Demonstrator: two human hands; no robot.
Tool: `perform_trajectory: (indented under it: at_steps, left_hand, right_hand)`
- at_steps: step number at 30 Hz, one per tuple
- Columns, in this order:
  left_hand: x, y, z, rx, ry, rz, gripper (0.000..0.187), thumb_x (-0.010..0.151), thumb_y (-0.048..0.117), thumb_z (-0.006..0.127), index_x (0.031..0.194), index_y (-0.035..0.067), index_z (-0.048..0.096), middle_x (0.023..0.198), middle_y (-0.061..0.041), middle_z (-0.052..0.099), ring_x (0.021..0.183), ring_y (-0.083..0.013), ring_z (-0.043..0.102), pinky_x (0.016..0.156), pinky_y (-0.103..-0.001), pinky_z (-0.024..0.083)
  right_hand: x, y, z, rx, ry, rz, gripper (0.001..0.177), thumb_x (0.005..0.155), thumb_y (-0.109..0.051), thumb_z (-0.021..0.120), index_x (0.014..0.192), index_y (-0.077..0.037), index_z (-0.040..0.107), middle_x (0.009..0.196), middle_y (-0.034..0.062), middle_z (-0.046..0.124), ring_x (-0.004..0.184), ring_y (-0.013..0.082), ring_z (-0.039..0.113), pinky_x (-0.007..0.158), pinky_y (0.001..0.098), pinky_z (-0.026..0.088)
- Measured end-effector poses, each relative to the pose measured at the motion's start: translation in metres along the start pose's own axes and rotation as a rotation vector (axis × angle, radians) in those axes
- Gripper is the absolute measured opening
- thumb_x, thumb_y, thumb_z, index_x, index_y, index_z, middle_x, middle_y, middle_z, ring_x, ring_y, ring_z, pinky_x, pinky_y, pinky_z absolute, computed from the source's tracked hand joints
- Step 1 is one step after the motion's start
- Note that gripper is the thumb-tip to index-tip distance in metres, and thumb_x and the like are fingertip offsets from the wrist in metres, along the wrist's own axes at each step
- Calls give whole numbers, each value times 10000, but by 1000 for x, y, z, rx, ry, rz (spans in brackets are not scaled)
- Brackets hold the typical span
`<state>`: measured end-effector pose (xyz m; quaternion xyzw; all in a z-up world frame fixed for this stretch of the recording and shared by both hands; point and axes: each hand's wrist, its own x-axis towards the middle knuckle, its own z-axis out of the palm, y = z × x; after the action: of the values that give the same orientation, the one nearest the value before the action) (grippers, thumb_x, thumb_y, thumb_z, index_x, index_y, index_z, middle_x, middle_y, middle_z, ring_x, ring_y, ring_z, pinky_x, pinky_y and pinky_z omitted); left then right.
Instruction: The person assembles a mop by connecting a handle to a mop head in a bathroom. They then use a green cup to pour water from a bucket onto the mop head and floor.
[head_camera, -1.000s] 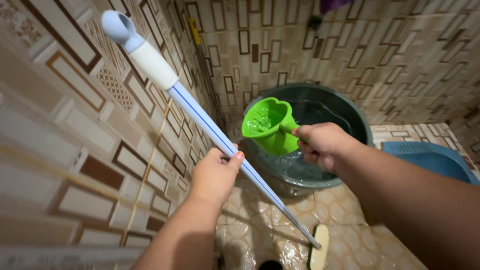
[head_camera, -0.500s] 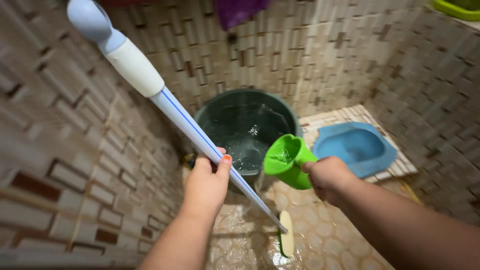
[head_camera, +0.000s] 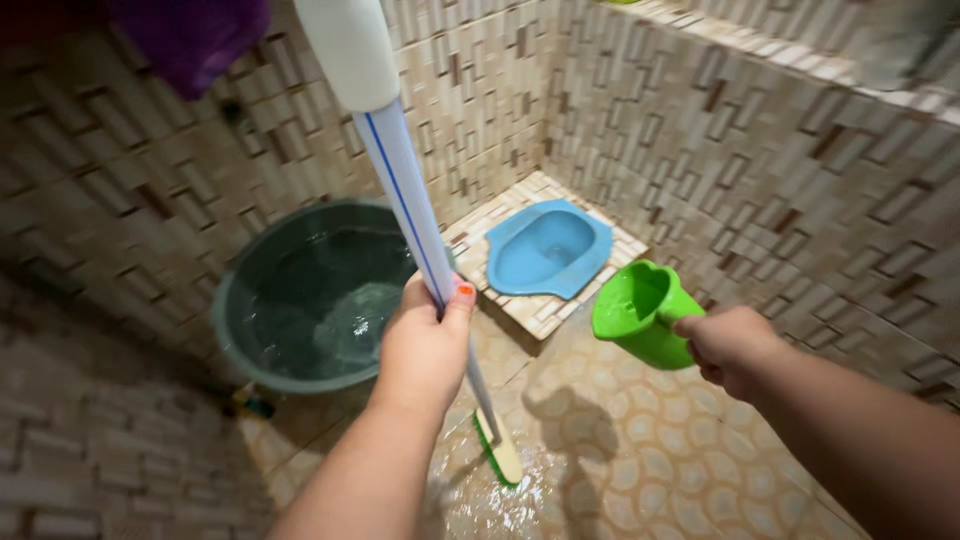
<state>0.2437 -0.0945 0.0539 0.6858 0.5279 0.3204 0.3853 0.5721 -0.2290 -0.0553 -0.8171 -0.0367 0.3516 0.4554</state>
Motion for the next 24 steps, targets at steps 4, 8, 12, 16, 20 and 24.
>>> perform_trajectory:
  at_steps: [4, 8, 12, 16, 20, 24]
  left_hand:
    - [-2, 5, 18, -64, 15, 102, 384, 912, 315, 674, 1246, 132, 621, 1061, -128, 762, 1001, -292, 739, 874, -381, 543]
    - [0, 23, 34, -82, -1, 152, 337, 914, 316, 693, 1177, 107, 663, 1012, -126, 768, 953, -270, 744, 862, -369, 546]
    - [-5, 42, 63, -123, -68, 160, 340, 892, 327, 712, 1157, 117, 674, 969, -90, 767, 888, -228, 744, 818, -349, 547]
    - [-25, 58, 98, -150, -186, 176, 280, 909, 311, 711, 1100, 109, 686, 866, -72, 751, 775, -183, 699, 755, -320, 541]
    - [-45, 76, 136, -231, -248, 238, 249, 924, 292, 717, 1072, 97, 672, 821, -46, 721, 720, -132, 633, 701, -301, 528]
    - [-64, 98, 168, -257, -262, 338, 254, 917, 283, 715, 1095, 115, 651, 802, 8, 711, 702, -97, 644, 689, -282, 523]
  right_hand:
    - [1, 30, -42, 146, 100, 86, 258, 923, -113, 706, 734, -34, 549, 616, 65, 497, 504, 160, 392, 452, 320, 303]
    - [-11, 52, -63, 65, 194, 93, 330, 911, -146, 756, 703, 6, 549, 618, 110, 501, 503, 210, 427, 443, 359, 314]
    - [-22, 73, -94, -3, 208, 91, 335, 887, -139, 768, 693, 24, 549, 611, 121, 501, 472, 218, 407, 427, 384, 304]
    - [-32, 94, -132, -190, 245, 44, 330, 881, -177, 744, 712, 76, 618, 607, 149, 553, 441, 242, 445, 422, 421, 348]
    - [-34, 117, -182, -300, 337, 74, 308, 870, -226, 744, 779, 62, 684, 627, 167, 604, 451, 258, 510, 439, 438, 405]
    - [-30, 144, -243, -451, 441, 56, 347, 843, -290, 763, 909, 50, 744, 722, 185, 697, 539, 289, 640, 503, 441, 491]
